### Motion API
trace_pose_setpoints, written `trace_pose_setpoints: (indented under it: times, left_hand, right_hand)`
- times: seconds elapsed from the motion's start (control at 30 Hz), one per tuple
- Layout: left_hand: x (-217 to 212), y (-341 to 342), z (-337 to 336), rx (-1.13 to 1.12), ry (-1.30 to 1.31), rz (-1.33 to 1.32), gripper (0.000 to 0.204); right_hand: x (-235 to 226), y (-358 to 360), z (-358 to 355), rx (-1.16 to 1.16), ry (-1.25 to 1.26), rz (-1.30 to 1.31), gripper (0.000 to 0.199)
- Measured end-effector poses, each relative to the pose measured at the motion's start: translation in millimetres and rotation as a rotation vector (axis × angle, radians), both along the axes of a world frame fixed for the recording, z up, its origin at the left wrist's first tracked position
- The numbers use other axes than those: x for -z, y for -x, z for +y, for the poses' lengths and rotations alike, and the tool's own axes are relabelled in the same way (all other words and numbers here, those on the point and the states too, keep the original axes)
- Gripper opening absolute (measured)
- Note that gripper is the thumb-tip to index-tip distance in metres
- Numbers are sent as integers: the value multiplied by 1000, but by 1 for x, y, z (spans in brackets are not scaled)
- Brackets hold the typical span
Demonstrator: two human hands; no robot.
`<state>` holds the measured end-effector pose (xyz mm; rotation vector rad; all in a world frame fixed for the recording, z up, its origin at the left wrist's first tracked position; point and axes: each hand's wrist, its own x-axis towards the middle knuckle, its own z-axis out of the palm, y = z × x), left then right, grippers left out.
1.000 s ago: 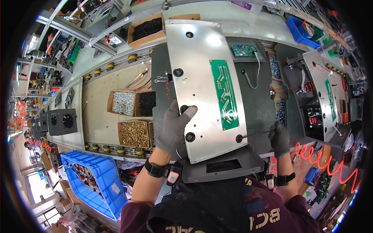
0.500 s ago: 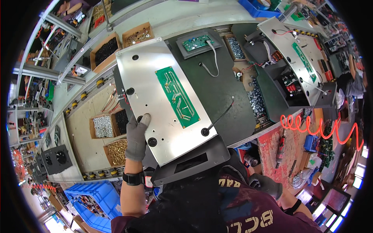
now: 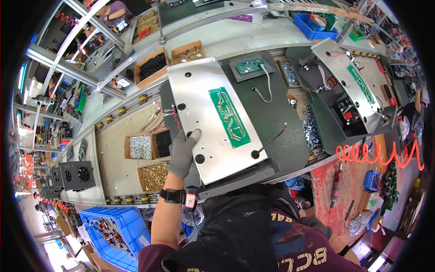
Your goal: The recorder is assembling a metal electronic chassis using an air-powered screwdriver and various small components on an assembly line.
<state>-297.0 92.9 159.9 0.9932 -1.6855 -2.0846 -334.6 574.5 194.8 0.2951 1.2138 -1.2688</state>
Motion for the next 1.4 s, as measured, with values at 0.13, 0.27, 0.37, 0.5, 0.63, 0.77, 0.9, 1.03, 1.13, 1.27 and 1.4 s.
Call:
trace_pose_setpoints:
  times: [0.13,0.27,0.37,0.5,0.63,0.77,0.9,1.03,1.13,1.27,1.4]
  left_hand:
    - [4,2,0,56,-6,4,54]
    - [3,3,1,11,24,-23,48]
    - [1,3,-1,37,39,-28,46]
    - [-2,4,0,50,10,-24,44]
    - [2,4,-2,50,31,1,45]
    - [6,1,-7,75,172,-180,49]
    - [-19,6,-3,160,509,-469,57]
    - [-16,2,-5,233,629,-711,62]
    - [-5,-7,-7,262,644,-730,65]
    - [10,-6,8,205,695,-685,69]
    - [11,-17,26,220,678,-612,75]
  right_hand:
    - [49,20,20,-74,0,180,27]
    - [33,48,-33,-94,197,338,34]
    - [34,57,-57,-263,349,415,31]
    - [35,61,-74,-498,275,497,25]
    - [24,149,-107,-316,207,1005,23]
    - [9,210,-218,-409,64,1527,27]
    - [31,223,-296,-511,46,1029,23]
    - [43,214,-312,-524,131,672,29]
    - [34,199,-308,-358,239,504,47]
    - [23,187,-300,-310,261,579,52]
    - [23,180,-283,-249,221,676,51]
